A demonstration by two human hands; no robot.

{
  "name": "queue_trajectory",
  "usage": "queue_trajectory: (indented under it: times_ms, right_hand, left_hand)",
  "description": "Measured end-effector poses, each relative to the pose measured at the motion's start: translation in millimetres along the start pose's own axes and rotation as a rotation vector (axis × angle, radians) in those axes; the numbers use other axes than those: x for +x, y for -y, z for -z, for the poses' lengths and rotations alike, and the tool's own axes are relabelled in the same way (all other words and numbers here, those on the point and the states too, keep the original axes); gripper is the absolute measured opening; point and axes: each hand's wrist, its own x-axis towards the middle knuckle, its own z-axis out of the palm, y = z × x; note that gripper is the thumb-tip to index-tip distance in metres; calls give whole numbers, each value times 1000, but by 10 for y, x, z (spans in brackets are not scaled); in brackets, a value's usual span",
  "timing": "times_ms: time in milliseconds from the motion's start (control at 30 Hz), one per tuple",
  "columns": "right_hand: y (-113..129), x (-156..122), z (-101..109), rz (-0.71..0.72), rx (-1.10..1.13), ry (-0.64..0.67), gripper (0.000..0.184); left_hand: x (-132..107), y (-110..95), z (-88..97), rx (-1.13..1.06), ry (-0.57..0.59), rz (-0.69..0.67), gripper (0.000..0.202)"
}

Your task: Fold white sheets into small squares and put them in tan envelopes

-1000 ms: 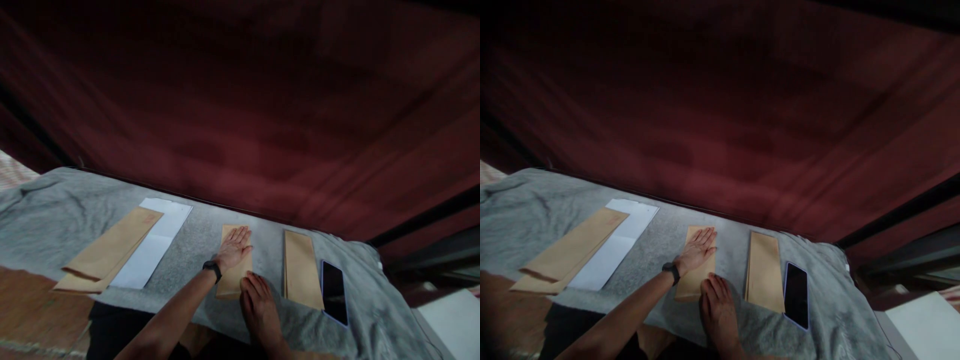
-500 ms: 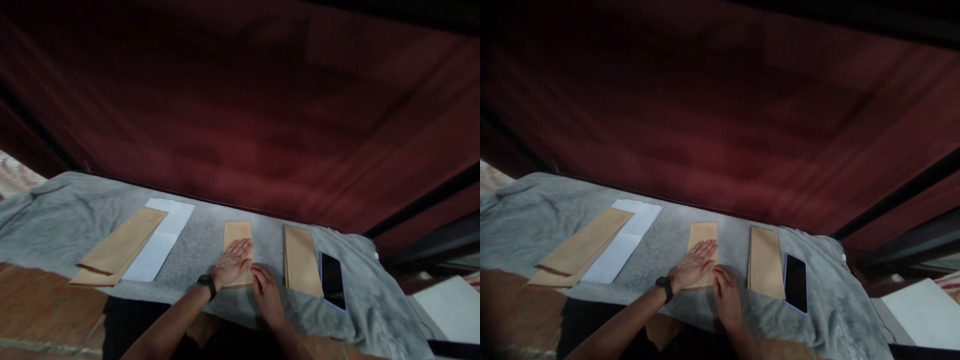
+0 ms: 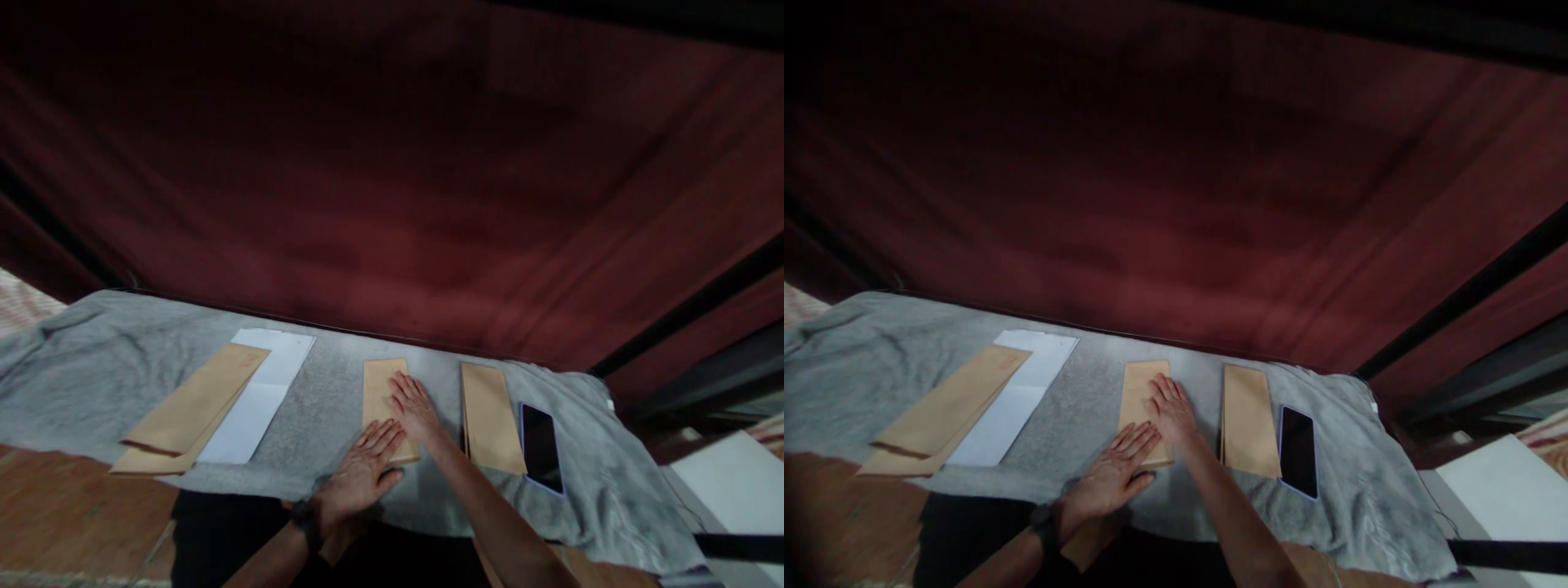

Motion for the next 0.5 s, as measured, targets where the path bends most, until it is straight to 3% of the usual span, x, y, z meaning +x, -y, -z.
queue_trajectory:
  times_ms: [233,500]
  right_hand:
    - [-25,131,-17,-124,3,22,54]
    - [-56,-200,10,-5,-21,4,53]
  left_hand:
    - [13,-46,76,-37,-27,18,46]
    - [-71,-51,59,-66,-76,70,39]
